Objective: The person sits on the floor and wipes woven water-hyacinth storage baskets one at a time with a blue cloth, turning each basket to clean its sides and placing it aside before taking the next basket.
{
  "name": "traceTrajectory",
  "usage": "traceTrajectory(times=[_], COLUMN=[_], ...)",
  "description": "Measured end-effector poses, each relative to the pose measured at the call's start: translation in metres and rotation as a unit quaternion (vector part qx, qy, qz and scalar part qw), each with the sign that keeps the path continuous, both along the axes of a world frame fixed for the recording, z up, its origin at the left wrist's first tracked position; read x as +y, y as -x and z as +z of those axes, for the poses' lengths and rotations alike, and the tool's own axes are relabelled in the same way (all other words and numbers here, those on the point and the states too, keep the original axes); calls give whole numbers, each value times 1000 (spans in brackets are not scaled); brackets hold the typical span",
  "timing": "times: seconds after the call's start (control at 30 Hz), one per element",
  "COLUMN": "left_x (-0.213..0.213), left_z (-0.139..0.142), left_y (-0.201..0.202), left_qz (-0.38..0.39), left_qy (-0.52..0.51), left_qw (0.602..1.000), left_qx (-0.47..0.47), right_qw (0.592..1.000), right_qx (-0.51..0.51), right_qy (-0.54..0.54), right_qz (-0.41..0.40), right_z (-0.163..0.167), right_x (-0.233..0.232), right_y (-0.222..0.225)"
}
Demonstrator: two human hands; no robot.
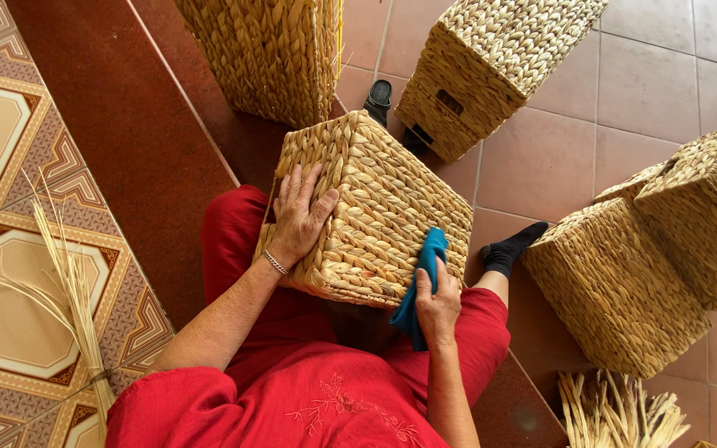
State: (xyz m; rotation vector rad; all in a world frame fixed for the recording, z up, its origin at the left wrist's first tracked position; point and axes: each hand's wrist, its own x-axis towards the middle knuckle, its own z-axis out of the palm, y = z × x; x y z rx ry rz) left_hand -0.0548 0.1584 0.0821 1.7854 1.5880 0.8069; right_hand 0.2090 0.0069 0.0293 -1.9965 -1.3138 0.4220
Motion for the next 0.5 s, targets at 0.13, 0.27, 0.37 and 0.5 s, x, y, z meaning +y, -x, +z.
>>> traceTrajectory(times=[0.13,0.27,0.37,0.5], left_x=[-3,-3,-2,-1], left_z=[4,7,7,3], left_y=[1,2,2,1], left_qz=[0,3,2,-2], left_qy=[1,10,15,22], left_qw=[1000,1000,1000,1000], left_qx=[-3,-16,-12,-5], right_qw=[991,971,981,992], right_qx=[24,-49,-18,-26], right_qy=[-64,-141,-118,-62], right_qz=[118,185,150,108], right_z=[48,74,73,52], right_x=[11,18,22,23], right_y=[41,66,62,41])
